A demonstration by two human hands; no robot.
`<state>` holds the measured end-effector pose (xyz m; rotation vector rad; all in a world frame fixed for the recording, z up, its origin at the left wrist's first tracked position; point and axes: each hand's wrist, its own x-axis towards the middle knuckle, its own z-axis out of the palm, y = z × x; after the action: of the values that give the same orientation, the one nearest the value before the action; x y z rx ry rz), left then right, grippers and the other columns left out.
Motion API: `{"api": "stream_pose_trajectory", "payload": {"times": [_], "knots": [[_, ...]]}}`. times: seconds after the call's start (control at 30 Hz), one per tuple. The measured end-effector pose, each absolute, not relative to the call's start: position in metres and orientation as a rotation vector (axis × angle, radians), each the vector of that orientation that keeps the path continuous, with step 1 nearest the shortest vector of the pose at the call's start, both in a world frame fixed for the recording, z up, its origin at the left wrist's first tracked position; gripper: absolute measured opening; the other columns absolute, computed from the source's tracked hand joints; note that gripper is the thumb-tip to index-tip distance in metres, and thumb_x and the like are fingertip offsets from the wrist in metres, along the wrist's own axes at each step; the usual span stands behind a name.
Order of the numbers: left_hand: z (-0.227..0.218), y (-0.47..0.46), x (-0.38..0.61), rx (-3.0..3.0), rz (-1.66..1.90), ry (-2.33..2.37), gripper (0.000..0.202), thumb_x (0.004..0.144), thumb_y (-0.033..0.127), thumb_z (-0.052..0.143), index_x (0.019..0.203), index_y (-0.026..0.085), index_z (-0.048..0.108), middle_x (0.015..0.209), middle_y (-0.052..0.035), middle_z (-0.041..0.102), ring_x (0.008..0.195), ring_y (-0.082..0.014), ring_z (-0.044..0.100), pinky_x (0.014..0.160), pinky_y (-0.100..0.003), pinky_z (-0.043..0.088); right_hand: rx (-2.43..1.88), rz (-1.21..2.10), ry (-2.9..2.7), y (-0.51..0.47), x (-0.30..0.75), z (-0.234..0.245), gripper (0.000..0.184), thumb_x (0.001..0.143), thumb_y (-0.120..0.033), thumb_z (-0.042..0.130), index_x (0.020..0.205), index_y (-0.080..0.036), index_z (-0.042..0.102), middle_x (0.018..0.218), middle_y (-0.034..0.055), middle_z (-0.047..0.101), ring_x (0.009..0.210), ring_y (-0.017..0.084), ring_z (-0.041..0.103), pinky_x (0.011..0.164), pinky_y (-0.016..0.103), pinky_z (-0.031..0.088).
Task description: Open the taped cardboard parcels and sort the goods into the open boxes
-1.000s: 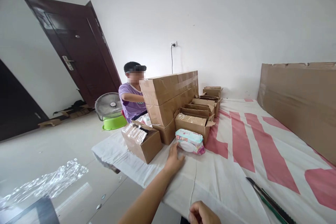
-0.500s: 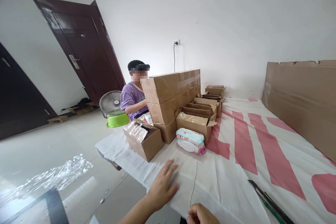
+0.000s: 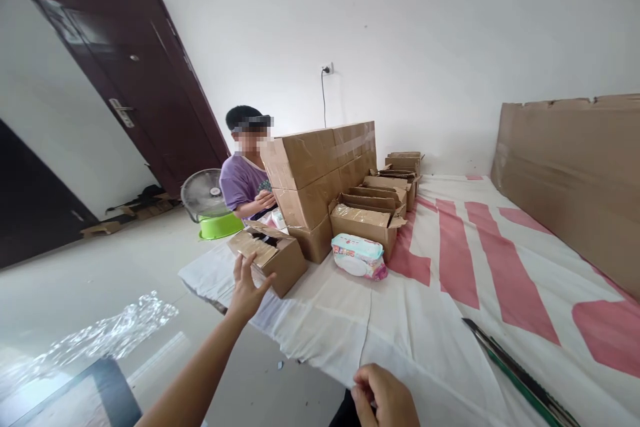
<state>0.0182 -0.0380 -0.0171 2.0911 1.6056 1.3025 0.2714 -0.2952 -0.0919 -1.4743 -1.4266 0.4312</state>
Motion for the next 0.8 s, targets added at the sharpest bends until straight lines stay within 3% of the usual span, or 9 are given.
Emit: {"api": "stream_pose_trajectory", "payload": {"times": [0.1,0.2,0.3,0.37,0.47,0.57,0.7,0.8], "knots": [[-0.022,-0.047,0.022,2.009,1.358,1.560,0.063,0.084,0.046,0.055,0.139,0.026,0.034,0.158,-0.0136,0.009,0.131,-0.0320,0.048,0.096,-0.050,0.054,-1.448,0.470,-1.517,-0.297,0.276,-0.086,0.028,0.094,-0.044,0.045,0.086,-0.023,0.062,0.071,0.0023,0.067,0.062,0.014,0.062,0.060,0.021,0.048],[-0.016,-0.066,0.029,2.096,1.295,1.485,0.058,0.084,0.046,0.055,0.136,0.026,0.038,0.155,-0.0145,0.019,0.103,-0.0243,0.065,0.081,-0.045,0.061,-1.456,0.445,-1.461,-0.298,0.273,-0.084,0.027,0.093,-0.043,0.045,0.083,-0.024,0.062,0.069,0.0009,0.065,0.060,0.014,0.061,0.058,0.021,0.046],[-0.009,-0.094,0.041,2.192,1.180,1.495,0.056,0.086,0.047,0.054,0.136,0.026,0.039,0.155,-0.0159,0.022,0.073,-0.0158,0.067,0.071,-0.043,0.062,-1.463,0.421,-1.392,-0.298,0.267,-0.085,0.031,0.093,-0.047,0.045,0.081,-0.024,0.061,0.066,0.0000,0.063,0.058,0.014,0.059,0.056,0.022,0.044],[-0.009,-0.118,0.051,2.223,1.162,1.536,0.055,0.087,0.047,0.052,0.137,0.028,0.038,0.154,-0.0154,0.024,0.067,-0.0140,0.065,0.068,-0.043,0.061,-1.450,0.426,-1.380,-0.299,0.266,-0.084,0.032,0.093,-0.048,0.045,0.081,-0.024,0.062,0.067,0.0006,0.063,0.059,0.014,0.059,0.056,0.022,0.045],[-0.014,-0.155,0.065,2.279,1.148,1.503,0.054,0.088,0.047,0.052,0.137,0.029,0.039,0.150,-0.0144,0.029,0.068,-0.0152,0.066,0.067,-0.043,0.061,-1.423,0.465,-1.351,-0.300,0.269,-0.083,0.032,0.093,-0.049,0.047,0.086,-0.023,0.063,0.071,0.0023,0.066,0.061,0.015,0.061,0.058,0.022,0.047],[-0.019,-0.186,0.076,2.396,1.106,1.332,0.060,0.085,0.049,0.057,0.138,0.031,0.039,0.144,-0.0140,0.038,0.081,-0.0216,0.067,0.070,-0.041,0.060,-1.368,0.524,-1.314,-0.300,0.272,-0.083,0.029,0.092,-0.048,0.050,0.099,-0.022,0.062,0.077,0.0036,0.069,0.065,0.016,0.064,0.060,0.022,0.050],[-0.005,-0.185,0.080,2.543,1.199,1.041,0.056,0.088,0.048,0.053,0.139,0.027,0.041,0.124,-0.0134,0.056,0.103,-0.0282,0.062,0.084,-0.043,0.056,-1.360,0.443,-1.097,-0.299,0.272,-0.087,0.037,0.091,-0.052,0.051,0.111,-0.021,0.058,0.080,0.0038,0.068,0.069,0.016,0.066,0.062,0.022,0.053],[0.028,-0.146,0.081,2.593,1.390,1.094,0.048,0.092,0.044,0.046,0.135,0.023,0.049,0.121,-0.0143,0.058,0.116,-0.0308,0.054,0.099,-0.050,0.047,-1.368,0.476,-1.129,-0.298,0.273,-0.087,0.039,0.091,-0.054,0.050,0.110,-0.021,0.058,0.080,0.0046,0.068,0.069,0.017,0.066,0.064,0.023,0.054]]}}
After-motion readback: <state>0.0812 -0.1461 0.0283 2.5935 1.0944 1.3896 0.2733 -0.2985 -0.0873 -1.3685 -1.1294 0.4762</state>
